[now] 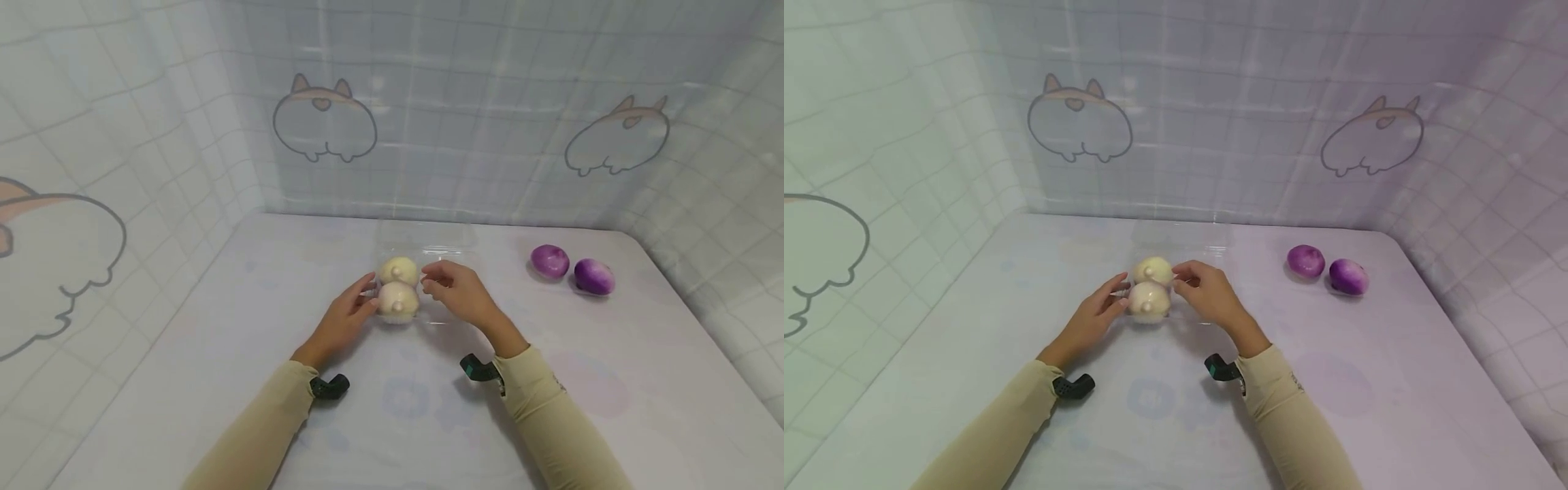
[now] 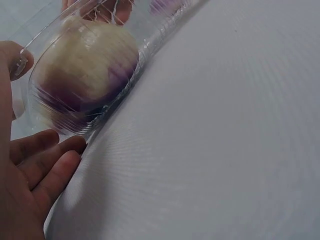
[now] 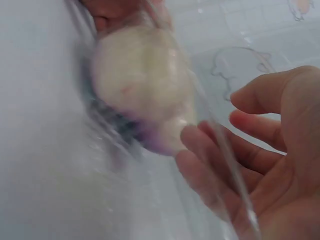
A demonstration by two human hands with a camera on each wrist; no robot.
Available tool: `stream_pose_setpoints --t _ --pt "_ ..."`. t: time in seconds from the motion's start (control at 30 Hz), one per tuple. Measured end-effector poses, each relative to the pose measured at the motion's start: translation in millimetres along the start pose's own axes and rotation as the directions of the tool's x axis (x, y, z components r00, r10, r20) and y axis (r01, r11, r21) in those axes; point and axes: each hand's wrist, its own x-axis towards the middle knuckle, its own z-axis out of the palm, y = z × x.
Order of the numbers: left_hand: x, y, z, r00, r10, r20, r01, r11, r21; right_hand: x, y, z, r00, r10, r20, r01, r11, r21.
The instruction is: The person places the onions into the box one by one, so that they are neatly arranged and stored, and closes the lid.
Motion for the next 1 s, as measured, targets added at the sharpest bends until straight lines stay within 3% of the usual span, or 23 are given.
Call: stream_pose_setpoints --t 0.33,0.6,0.77,1.0 --pt "-1.6 -2.4 0.1 1.0 -0.007 -0.006 0.007 0.999 0.042 -13.7 16.5 -48.9 0.999 0.034 -0.006 -0.033 0.996 0.086" --pt "-7.0 -4.1 2.4 1.0 0.006 -0.013 -0.005 1.0 0.026 -31.1 35.3 -87.2 0.994 0.071 -0.082 -0.061 0.99 0.125" --pt "-6.2 -7.3 2.5 1.0 0.012 -0.017 -0.012 0.999 0.032 -40.3 49.0 -104.5 0.986 0.126 -0.113 -0.112 0.987 0.117" --pt "-3.0 -6.6 2.6 0.999 0.025 -0.026 -0.024 0.999 0.035 -52.6 63.1 -130.8 0.974 0.137 -0.179 -0.118 0.987 0.113"
